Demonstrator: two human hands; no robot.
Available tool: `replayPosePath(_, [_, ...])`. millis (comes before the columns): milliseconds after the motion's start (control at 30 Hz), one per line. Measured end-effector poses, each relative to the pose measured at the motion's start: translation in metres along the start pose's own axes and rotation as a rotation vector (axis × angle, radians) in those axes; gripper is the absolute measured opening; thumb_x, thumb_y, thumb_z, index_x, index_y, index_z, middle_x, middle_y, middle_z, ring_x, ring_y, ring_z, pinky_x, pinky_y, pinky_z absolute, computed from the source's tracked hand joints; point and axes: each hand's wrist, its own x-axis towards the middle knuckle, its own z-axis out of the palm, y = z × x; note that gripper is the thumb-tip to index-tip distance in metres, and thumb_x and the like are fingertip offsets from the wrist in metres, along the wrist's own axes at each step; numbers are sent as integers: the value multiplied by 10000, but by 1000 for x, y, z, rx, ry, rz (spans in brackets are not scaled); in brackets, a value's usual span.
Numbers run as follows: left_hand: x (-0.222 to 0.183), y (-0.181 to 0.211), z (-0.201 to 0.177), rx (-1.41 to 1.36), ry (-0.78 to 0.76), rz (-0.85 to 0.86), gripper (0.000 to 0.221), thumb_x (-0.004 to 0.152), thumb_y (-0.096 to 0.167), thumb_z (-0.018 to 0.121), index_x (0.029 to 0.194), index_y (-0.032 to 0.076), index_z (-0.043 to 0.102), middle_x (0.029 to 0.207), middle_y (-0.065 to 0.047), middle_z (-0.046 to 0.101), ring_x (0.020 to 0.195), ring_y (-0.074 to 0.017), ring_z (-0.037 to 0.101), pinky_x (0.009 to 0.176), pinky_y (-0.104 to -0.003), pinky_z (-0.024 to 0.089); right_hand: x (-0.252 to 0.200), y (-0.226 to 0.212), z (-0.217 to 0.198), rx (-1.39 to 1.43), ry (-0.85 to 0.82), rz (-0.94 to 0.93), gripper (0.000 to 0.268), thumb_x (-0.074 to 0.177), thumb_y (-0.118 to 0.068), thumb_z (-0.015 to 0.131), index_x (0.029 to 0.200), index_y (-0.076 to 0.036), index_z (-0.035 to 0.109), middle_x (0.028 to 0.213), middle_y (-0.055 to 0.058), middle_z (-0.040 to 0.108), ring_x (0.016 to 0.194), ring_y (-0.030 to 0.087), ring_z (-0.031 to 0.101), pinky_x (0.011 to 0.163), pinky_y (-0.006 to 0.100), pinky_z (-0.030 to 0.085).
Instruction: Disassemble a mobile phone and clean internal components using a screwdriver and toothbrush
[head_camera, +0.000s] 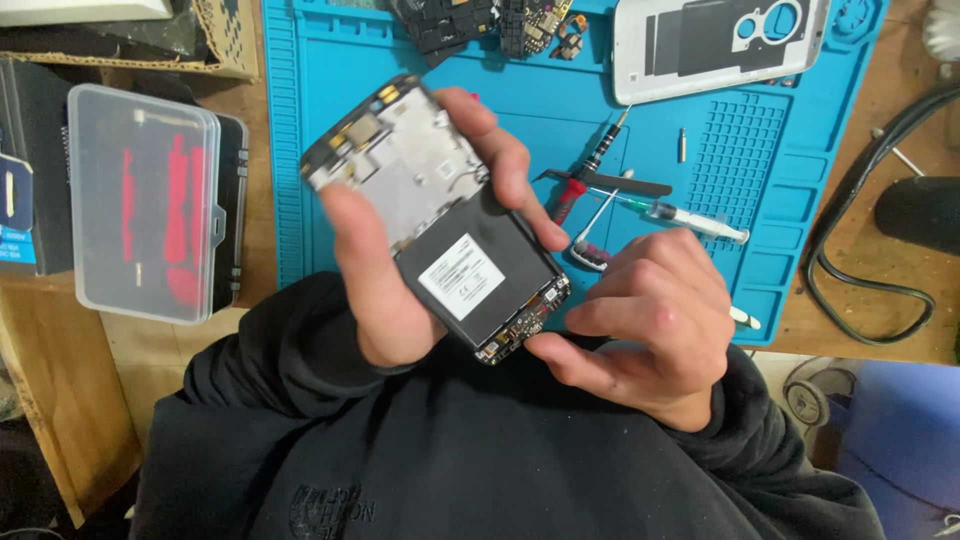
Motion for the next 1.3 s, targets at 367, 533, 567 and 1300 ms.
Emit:
replayPosePath(367, [16,-19,29,69,-28,558,828,1045,762,581,1405,18,635,1105,-106,658,753,-319,662,663,-405,587,-4,3,7,132,59,78,382,999,-405,856,1055,-100,634,805,13,686,702,230,624,758,408,454])
replayPosePath(533, [17,-17,28,71,-52,589,837,1039,769,569,1407,21,643,1089,-109,640,718,-333,638,658,-394,558,-8,2,9,206,44,143,397,997,-411,866,1103,-113,628,805,-13,691,723,215,642,818,411,529])
replayPosePath(567, [18,-16,29,87,-54,603,821,1040,762,574,1397,27,650,1077,-111,629,716,-333,631,657,-391,546,-8,2,10,245,34,165,390,1003,-393,866,1114,-112,619,780,-9,691,704,207,653,817,405,519])
replayPosePath(1300, [5,7,16,723,-255,759,716,999,738,673,1379,149,530,1092,-85,638,905,-307,755,877,-389,664,18,-11,-12,45,-289,412,321,1033,-370,923,1199,-185,719,973,-109,813,907,163,758,893,384,516])
